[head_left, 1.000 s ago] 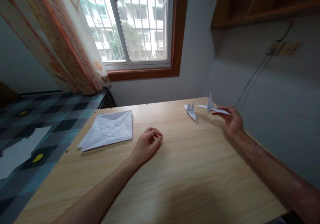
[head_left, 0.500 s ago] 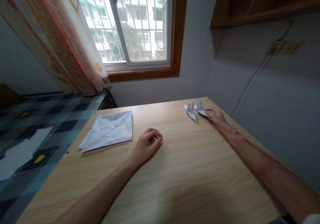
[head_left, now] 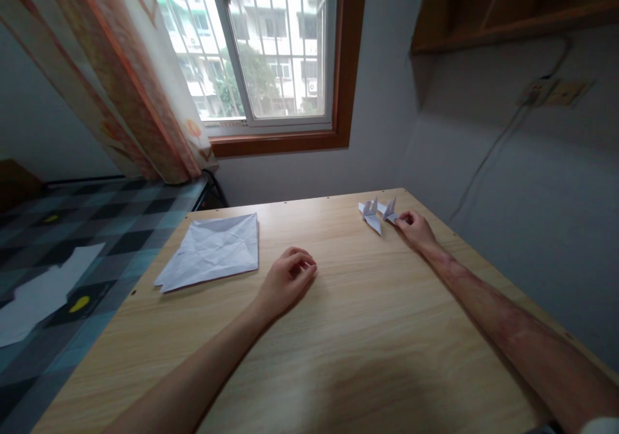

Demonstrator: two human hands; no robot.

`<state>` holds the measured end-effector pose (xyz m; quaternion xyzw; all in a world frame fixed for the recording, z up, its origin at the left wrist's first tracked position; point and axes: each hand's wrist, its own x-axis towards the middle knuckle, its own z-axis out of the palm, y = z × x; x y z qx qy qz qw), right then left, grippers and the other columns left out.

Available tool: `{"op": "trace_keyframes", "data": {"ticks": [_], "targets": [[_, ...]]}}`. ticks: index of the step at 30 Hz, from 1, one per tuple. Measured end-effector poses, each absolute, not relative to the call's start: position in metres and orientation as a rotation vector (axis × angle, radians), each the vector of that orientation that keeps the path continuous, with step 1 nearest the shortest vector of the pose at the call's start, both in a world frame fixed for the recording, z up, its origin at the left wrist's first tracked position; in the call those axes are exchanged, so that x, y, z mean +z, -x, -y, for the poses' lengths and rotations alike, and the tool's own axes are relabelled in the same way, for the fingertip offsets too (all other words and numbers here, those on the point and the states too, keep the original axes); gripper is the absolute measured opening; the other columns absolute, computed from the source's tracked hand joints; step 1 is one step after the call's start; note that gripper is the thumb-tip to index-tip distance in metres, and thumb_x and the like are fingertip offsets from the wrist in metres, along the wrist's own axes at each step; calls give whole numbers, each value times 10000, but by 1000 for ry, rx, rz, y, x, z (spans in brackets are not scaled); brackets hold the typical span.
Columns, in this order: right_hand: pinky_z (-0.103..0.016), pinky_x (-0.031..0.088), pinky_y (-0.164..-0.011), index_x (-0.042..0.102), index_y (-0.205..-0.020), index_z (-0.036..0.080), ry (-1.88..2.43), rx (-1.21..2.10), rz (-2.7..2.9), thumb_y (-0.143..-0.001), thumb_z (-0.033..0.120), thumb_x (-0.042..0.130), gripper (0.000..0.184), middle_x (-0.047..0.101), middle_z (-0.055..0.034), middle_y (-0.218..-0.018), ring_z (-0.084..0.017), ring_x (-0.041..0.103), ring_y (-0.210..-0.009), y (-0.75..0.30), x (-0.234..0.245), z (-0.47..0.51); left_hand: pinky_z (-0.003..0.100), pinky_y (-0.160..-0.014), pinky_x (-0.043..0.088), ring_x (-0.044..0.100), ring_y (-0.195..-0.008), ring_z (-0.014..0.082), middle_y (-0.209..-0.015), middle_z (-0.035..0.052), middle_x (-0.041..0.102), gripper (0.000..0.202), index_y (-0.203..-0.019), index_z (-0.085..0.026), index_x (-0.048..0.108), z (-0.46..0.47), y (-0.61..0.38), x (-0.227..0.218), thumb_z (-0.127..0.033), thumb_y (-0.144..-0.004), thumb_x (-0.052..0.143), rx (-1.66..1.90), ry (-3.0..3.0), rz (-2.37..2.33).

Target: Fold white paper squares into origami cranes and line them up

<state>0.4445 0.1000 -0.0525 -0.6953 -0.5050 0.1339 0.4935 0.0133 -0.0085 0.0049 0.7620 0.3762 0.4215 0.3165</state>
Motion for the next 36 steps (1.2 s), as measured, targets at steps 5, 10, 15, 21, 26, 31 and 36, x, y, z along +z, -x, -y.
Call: {"op": "trace_keyframes", "data": {"ticks": [5,10,15,21,26,31,36], "targets": [[-335,499,-735,714,-844,218,1683,341,1263,-736,423,716,231,777,-64,-839,-239,682,-768,-439,-52,-105,327,-763,572,696,-895,197,-1091,109,720,145,-986,-202,795,7,-13,2,-317,-1027,718,1114,-2025,-976],[-339,487,-717,709,-841,224,1707,325,1252,-757,457,697,247,784,-77,-830,-251,685,-767,-436,-50,-106,325,-772,572,701,-912,201,-1098,108,719,142,-993,-205,800,7,-13,3,-317,-1027,719,1112,-2023,-977],[-339,451,-691,661,-807,241,1742,288,1227,-782,469,698,232,764,-71,-794,-241,643,-721,-435,-48,-101,322,-775,573,702,-905,200,-1091,105,722,137,-975,-209,800,8,-12,6,-313,-1023,725,1107,-2028,-980],[-342,424,-676,607,-820,253,1757,286,1172,-795,508,701,273,728,-45,-776,-243,637,-712,-436,-48,-94,352,-841,566,701,-972,225,-1082,104,723,139,-935,-213,785,8,-13,5,-297,-1021,716,1106,-2041,-1010],[-334,430,-662,615,-849,251,1732,314,1136,-799,562,716,331,725,-39,-794,-242,643,-723,-436,-48,-87,348,-856,556,700,-990,230,-1068,97,725,130,-917,-217,785,8,-12,4,-277,-1012,722,1106,-2043,-1023],[-338,456,-674,630,-906,243,1682,304,1069,-868,668,638,426,730,-52,-836,-246,643,-742,-437,-44,-83,326,-819,550,697,-988,225,-1077,101,725,146,-911,-210,785,9,-13,5,-287,-1016,718,1099,-2040,-1019],[-369,460,-734,591,-895,241,1632,203,1022,-900,660,589,419,682,-42,-832,-254,609,-772,-432,-33,-77,345,-877,572,707,-1004,228,-1084,103,727,161,-914,-205,785,10,-13,7,-297,-1018,702,1081,-2056,-1051]]}}
